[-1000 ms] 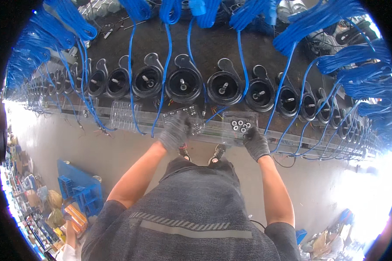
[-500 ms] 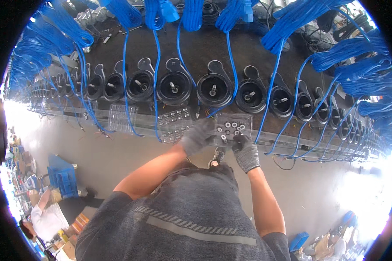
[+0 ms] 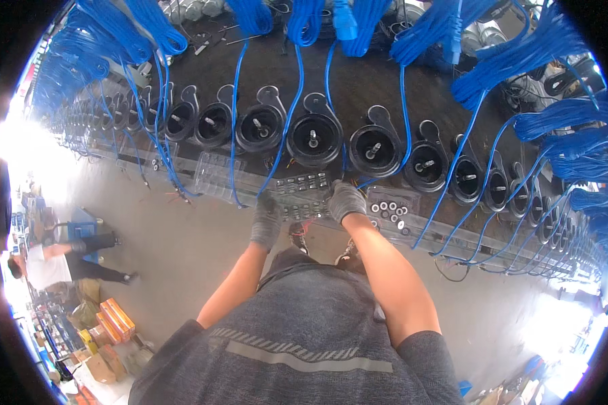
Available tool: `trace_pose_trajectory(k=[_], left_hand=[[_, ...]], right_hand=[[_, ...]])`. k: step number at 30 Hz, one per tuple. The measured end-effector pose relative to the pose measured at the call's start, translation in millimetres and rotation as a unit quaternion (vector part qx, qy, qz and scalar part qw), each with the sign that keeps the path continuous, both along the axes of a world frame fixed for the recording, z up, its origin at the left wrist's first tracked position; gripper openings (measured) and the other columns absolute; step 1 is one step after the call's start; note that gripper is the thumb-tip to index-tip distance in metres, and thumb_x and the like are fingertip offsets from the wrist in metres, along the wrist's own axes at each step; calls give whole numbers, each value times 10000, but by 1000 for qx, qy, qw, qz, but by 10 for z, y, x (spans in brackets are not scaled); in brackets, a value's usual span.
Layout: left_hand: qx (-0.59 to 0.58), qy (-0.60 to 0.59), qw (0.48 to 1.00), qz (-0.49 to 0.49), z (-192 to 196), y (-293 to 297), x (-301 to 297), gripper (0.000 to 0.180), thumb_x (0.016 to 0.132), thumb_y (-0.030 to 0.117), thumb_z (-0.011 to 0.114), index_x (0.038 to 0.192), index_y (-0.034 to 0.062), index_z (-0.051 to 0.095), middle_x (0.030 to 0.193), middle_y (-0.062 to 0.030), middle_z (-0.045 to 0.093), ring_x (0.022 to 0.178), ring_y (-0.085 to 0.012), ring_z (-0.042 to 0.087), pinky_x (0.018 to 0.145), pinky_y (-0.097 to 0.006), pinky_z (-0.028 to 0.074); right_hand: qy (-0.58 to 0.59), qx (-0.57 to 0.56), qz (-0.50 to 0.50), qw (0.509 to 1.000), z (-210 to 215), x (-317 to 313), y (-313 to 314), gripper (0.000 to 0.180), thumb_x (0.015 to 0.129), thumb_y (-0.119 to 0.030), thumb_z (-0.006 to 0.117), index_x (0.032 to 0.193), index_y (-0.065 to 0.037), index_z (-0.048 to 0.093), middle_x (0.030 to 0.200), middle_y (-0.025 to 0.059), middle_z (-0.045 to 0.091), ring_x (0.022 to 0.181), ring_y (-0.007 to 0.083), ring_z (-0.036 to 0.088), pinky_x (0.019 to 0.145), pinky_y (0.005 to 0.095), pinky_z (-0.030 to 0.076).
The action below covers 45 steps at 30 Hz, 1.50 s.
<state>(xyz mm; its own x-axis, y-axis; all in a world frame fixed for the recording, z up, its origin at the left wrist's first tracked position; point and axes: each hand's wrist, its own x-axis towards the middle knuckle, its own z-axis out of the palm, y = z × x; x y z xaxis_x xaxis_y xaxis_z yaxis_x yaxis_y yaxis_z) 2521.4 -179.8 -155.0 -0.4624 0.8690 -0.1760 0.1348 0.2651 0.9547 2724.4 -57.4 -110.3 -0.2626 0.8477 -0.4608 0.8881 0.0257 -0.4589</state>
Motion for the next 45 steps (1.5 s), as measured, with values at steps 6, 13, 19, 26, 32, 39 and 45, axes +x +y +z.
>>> trace_pose_trajectory(k=[6, 13, 19, 26, 32, 39, 45], left_hand=[[-99, -266, 959, 28, -67, 189, -142, 390, 1008, 180, 649, 1383, 129, 554, 1141, -2, 653, 989, -143, 637, 856, -313, 543], [-113, -430, 890, -101, 343, 49, -239, 545, 939, 364, 726, 1370, 64, 579, 1214, -83, 685, 1077, -206, 667, 890, -395, 578], [-76, -642, 733, -212, 1091, 75, -27, 799, 831, 403, 796, 1456, 3, 497, 1381, -226, 612, 1267, -335, 627, 1040, -515, 557], [14, -735, 650, -192, 1348, 94, 45, 890, 745, 323, 806, 1490, -5, 448, 1421, -268, 561, 1292, -428, 593, 1090, -587, 506], [33, -716, 669, -194, 1356, 63, -69, 971, 696, 407, 824, 1497, 7, 448, 1423, -265, 560, 1271, -425, 603, 1072, -646, 493], [30, -724, 660, -197, 1186, -55, -232, 1030, 712, 489, 812, 1540, 37, 397, 1494, -250, 487, 1318, -473, 539, 971, -789, 469], [45, -719, 659, -216, 1246, -54, -349, 1089, 728, 541, 801, 1586, 63, 331, 1580, -258, 386, 1397, -522, 449, 984, -786, 463]], right_hand=[[-5, -21, -46, 999, 124, -64, -58, 366, 910, -343, 724, 1149, -67, 697, 1095, 237, 737, 1075, 419, 696, 943, 486, 539], [84, 13, -66, 994, 542, 244, -380, 287, 924, -263, 723, 1066, -15, 703, 974, 198, 760, 904, 340, 738, 810, 411, 563], [191, -85, -149, 966, 1277, 328, -544, 198, 960, -151, 684, 1059, 20, 700, 861, 131, 735, 795, 212, 689, 769, 363, 555], [217, 12, -48, 975, 1650, 444, -729, 447, 966, -261, 736, 1314, -6, 621, 997, 106, 719, 849, 145, 676, 741, 307, 563], [54, 127, 242, 961, 1795, 366, -683, 693, 869, -253, 799, 1472, -79, 505, 1329, 225, 608, 1220, 394, 608, 1021, 459, 523], [29, 53, 278, 959, 2016, 179, -546, 552, 932, -230, 721, 1439, -90, 554, 1289, 197, 652, 1195, 382, 638, 1027, 448, 518], [225, -14, 211, 951, 1468, 198, -434, 543, 876, -241, 811, 1359, -66, 636, 1236, 193, 696, 1069, 338, 714, 879, 392, 584]])
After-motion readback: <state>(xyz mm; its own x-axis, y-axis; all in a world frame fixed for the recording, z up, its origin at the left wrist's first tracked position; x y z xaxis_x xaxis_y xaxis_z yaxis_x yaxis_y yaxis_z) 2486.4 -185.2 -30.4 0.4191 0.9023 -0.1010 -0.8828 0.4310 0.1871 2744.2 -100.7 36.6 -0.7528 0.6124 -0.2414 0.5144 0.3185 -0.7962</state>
